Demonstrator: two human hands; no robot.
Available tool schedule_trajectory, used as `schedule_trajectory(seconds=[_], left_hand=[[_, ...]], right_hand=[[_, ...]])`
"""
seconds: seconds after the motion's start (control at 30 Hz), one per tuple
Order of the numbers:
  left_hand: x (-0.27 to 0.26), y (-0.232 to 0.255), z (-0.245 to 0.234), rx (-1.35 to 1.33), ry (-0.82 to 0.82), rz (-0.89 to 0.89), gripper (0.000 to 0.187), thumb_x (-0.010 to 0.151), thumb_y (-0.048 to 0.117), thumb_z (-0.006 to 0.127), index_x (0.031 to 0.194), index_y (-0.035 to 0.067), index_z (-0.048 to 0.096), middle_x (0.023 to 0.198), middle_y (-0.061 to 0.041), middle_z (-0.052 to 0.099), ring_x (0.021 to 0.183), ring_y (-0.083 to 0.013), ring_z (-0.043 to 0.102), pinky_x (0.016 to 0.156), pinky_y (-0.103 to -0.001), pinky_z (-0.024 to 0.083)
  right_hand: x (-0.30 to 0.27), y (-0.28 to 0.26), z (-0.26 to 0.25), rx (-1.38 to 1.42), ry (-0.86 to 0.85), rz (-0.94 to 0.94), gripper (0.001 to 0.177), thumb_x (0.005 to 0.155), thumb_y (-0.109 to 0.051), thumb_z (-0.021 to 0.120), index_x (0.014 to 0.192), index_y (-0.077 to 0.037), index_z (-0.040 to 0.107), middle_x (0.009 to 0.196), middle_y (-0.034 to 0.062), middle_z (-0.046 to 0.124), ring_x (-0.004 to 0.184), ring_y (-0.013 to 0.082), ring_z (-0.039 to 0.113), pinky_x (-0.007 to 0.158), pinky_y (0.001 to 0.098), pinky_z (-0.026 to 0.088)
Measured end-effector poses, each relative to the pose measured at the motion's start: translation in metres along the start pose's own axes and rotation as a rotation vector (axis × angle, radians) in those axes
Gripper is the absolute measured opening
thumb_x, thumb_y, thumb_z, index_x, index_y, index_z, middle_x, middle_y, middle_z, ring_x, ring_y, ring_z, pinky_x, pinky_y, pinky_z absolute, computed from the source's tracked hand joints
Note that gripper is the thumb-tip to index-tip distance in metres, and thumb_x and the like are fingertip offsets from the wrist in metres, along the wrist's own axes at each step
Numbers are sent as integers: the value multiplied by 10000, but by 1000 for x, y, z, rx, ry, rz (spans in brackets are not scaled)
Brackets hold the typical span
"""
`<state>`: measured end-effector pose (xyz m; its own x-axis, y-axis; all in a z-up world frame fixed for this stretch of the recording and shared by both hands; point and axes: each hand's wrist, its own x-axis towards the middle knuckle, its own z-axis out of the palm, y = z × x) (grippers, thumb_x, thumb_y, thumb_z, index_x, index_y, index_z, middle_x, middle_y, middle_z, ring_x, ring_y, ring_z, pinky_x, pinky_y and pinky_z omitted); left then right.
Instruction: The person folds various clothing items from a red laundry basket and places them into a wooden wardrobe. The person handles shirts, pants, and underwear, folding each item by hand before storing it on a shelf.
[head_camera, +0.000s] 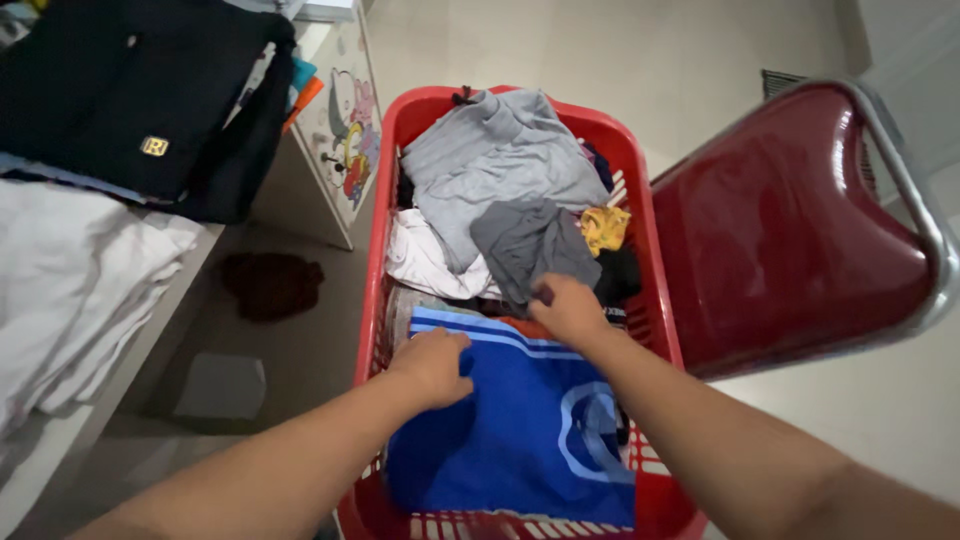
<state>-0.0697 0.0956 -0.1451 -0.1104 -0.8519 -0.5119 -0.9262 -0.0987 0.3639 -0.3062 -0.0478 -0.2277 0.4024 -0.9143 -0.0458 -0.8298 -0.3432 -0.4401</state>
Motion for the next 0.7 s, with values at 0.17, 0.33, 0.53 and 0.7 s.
schedule_trajectory(seconds=[0.17,0.33,0.53,0.7], left_hand=[[27,-6,8,-316,194,36,517,776,301,738,1260,132,670,1229,-176,697,1152,-353,662,1011,-436,515],[53,-6,15,-430,300,41,463,771,268,745,1202,107,699,1160,-167,720,1098,-345,683,954,-432,531],[92,9,25,-610,352,17,434,758,253,763,1160,96,715,1103,-138,746,1027,-296,720,901,-397,562],[142,28,39,-709,425,-41,494,776,258,782,1227,83,677,1140,-149,731,1045,-285,715,918,-376,554]], right_hand=[[14,-78,-37,-330,-68,-29,929,632,-351,862,1486,-221,521,1567,220,327,1417,479,340,985,642,386],[48,-27,-22,-111,125,-17,634,694,-156,736,1321,-185,645,1287,226,630,1116,459,612,915,553,518],[102,88,-36,1125,211,517,373,758,-22,587,1121,-48,675,970,142,690,845,301,679,755,472,568],[86,101,-79,1371,230,701,353,727,22,559,1065,-45,634,972,126,669,862,307,685,778,461,594]])
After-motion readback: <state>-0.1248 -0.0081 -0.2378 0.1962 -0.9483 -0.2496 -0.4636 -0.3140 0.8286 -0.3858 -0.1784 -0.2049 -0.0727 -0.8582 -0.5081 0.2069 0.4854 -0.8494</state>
